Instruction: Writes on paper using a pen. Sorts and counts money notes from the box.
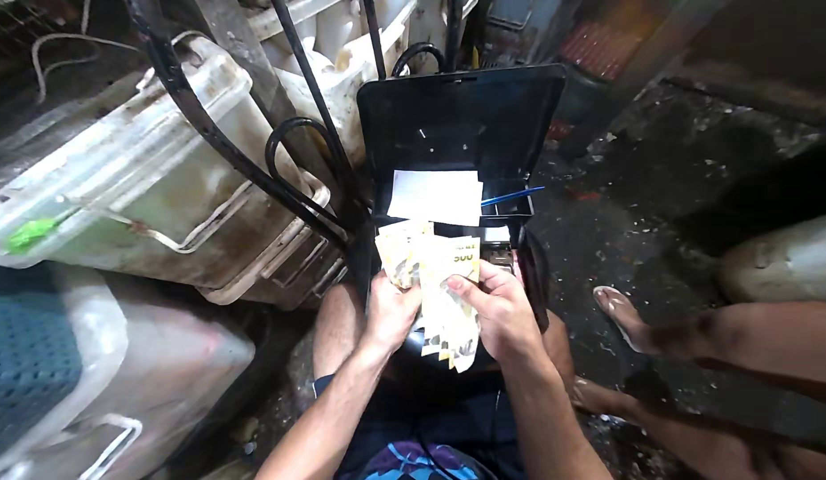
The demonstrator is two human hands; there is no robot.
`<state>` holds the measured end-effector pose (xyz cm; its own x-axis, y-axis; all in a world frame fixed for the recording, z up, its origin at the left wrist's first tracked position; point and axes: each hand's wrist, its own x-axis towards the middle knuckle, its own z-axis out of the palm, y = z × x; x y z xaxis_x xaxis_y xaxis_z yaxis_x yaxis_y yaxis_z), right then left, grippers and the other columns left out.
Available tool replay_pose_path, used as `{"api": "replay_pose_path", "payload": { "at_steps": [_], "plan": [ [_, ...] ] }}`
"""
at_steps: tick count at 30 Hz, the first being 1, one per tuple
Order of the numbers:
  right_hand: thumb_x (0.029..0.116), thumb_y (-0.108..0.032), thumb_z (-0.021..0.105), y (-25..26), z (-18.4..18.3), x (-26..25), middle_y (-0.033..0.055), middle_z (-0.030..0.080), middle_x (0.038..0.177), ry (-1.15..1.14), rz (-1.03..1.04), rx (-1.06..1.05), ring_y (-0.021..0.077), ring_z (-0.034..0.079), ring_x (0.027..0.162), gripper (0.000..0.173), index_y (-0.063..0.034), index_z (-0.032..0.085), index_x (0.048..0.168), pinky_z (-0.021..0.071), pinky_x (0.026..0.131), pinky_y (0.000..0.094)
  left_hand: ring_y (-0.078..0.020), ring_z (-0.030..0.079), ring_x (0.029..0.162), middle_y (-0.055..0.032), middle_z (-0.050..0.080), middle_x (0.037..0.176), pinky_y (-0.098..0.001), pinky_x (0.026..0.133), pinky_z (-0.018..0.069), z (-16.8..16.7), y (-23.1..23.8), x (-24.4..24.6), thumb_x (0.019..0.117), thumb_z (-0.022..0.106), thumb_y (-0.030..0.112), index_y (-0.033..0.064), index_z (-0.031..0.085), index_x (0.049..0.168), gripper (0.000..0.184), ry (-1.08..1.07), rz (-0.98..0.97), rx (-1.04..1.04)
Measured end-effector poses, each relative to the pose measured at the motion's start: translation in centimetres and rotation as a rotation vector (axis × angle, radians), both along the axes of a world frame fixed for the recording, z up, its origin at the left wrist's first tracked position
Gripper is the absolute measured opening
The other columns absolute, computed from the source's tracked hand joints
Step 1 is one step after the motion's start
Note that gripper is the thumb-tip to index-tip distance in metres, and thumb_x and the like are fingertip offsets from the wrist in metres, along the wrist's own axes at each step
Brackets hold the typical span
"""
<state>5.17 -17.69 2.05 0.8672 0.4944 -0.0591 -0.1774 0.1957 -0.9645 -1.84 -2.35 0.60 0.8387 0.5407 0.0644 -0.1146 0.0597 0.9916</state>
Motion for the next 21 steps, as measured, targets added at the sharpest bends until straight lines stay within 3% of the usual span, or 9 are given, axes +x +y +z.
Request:
{"api": "replay_pose_path", "payload": {
  "at_steps": [3, 6, 9, 13, 17, 19, 21],
  "plan": [
    [0.0951, -0.002, 0.070, 0.6, -0.3, 0.0, 0.0169, 0.074, 0.101, 0.028, -0.068, 0.013, 0.0230, 0.073, 0.090, 0.019, 0.0041, 0.072, 0.112, 0.0629, 0.084, 0.0390, -0.0214, 0.074, 0.085, -0.0139, 0.074, 0.093, -0.0381, 0.079, 0.0642, -0.6, -0.3, 0.1, 0.0838, 0.076, -0.001, -0.0037, 0.067, 0.106, 0.024, -0.043, -0.004, -0.022],
    [0.0958, -0.001, 0.068, 0.4, -1.3, 0.6, 0.0170, 0.073, 0.103, 0.035, -0.162, 0.079, 0.0236, 0.072, 0.094, 0.018, 0.0038, 0.070, 0.113, 0.0617, 0.088, 0.0421, -0.0278, 0.073, 0.089, -0.0206, 0.072, 0.099, -0.0443, 0.082, 0.0635, -0.2, -0.1, -0.2, 0.0928, 0.070, 0.006, -0.0076, 0.062, 0.118, 0.030, -0.058, -0.038, -0.224],
    [0.0956, 0.000, 0.067, -0.1, -1.0, 0.7, 0.0167, 0.073, 0.104, 0.022, -0.153, 0.078, 0.0232, 0.071, 0.095, 0.018, 0.0033, 0.071, 0.113, 0.0609, 0.089, 0.0418, -0.0255, 0.072, 0.082, -0.0183, 0.072, 0.093, -0.0418, 0.076, 0.0630, 0.3, 0.5, -0.3, 0.0965, 0.061, 0.007, -0.0060, 0.063, 0.113, 0.021, -0.039, -0.011, -0.215],
    [0.0962, -0.001, 0.067, -0.2, 0.0, 0.2, 0.0184, 0.073, 0.102, -0.012, -0.044, 0.034, 0.0244, 0.073, 0.091, 0.020, 0.0045, 0.070, 0.115, 0.0627, 0.085, 0.0414, -0.0208, 0.073, 0.083, -0.0128, 0.074, 0.091, -0.0376, 0.077, 0.0631, -0.1, 0.4, 0.0, 0.0888, 0.074, 0.004, -0.0021, 0.068, 0.107, 0.020, -0.030, 0.011, -0.022],
    [0.0951, 0.000, 0.068, 0.5, -0.1, -0.1, 0.0183, 0.074, 0.102, 0.010, -0.049, 0.048, 0.0242, 0.073, 0.091, 0.020, 0.0048, 0.070, 0.115, 0.0630, 0.085, 0.0408, -0.0206, 0.073, 0.085, -0.0131, 0.074, 0.093, -0.0368, 0.081, 0.0637, -0.8, -0.5, 0.3, 0.0798, 0.077, -0.005, -0.0039, 0.067, 0.105, 0.027, -0.077, 0.025, -0.019],
    [0.0942, 0.001, 0.069, 0.6, -0.6, 0.0, 0.0175, 0.074, 0.104, 0.020, -0.134, 0.063, 0.0239, 0.072, 0.093, 0.019, 0.0038, 0.071, 0.113, 0.0621, 0.087, 0.0415, -0.0233, 0.074, 0.088, -0.0159, 0.074, 0.096, -0.0394, 0.083, 0.0638, -0.9, -0.6, 0.2, 0.0814, 0.079, -0.002, -0.0055, 0.068, 0.108, 0.029, -0.083, 0.008, -0.085],
    [0.0945, 0.000, 0.069, 0.4, -1.2, 0.6, 0.0173, 0.073, 0.101, 0.031, -0.223, 0.094, 0.0243, 0.072, 0.092, 0.017, 0.0036, 0.070, 0.111, 0.0620, 0.085, 0.0436, -0.0279, 0.073, 0.092, -0.0203, 0.073, 0.101, -0.0441, 0.086, 0.0630, -0.8, -0.3, 0.0, 0.0902, 0.076, 0.007, -0.0073, 0.066, 0.114, 0.029, -0.093, -0.046, -0.193]
  ]
}}
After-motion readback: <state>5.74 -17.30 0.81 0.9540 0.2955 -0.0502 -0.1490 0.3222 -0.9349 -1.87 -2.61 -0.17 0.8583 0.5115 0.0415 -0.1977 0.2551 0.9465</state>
